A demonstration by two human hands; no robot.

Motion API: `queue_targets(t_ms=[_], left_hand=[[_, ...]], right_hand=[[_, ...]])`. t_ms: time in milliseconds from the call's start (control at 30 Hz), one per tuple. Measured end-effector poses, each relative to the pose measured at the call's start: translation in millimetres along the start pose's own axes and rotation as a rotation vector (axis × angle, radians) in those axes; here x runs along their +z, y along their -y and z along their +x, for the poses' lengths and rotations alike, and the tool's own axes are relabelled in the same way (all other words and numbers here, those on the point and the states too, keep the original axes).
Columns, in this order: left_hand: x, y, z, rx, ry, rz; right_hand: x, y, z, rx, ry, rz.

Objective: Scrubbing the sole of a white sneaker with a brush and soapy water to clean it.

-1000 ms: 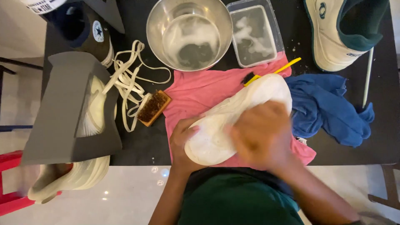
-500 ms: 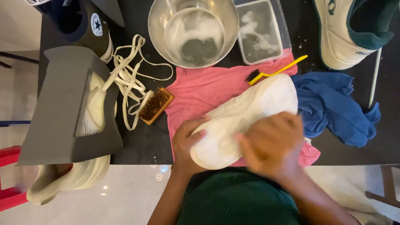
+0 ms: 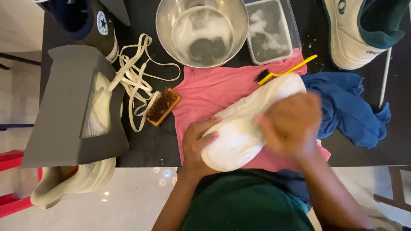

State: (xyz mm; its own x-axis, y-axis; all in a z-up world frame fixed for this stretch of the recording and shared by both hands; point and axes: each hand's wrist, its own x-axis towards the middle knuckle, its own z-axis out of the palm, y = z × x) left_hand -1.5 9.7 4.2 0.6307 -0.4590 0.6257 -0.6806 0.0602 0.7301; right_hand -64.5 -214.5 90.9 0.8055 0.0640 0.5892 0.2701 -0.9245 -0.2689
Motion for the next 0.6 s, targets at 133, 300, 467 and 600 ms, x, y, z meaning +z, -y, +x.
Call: queue_targets(t_ms=[133,300,467,600], left_hand=[[0.3,-1.4,4.0,0.083,-0.025,0.028],[1.1,-2.2,3.9,0.066,-0.025,0.034],[-2.0,-1.3,3.7,0.104,-0.019,0.030],[4.4,-5.2,11.2,0.018,-0.060,-0.037]], right_hand=[[8.8,-34.7,-7.5,0.156,-0.119,-0.099],[-0.6,27.9,11.9,0.029,-0.081,-0.035],[6.5,-44.6,-7.6,0.142,-0.084,-0.049],[2.5,-14.1,-4.5,0.023,-0.227,-0.053]])
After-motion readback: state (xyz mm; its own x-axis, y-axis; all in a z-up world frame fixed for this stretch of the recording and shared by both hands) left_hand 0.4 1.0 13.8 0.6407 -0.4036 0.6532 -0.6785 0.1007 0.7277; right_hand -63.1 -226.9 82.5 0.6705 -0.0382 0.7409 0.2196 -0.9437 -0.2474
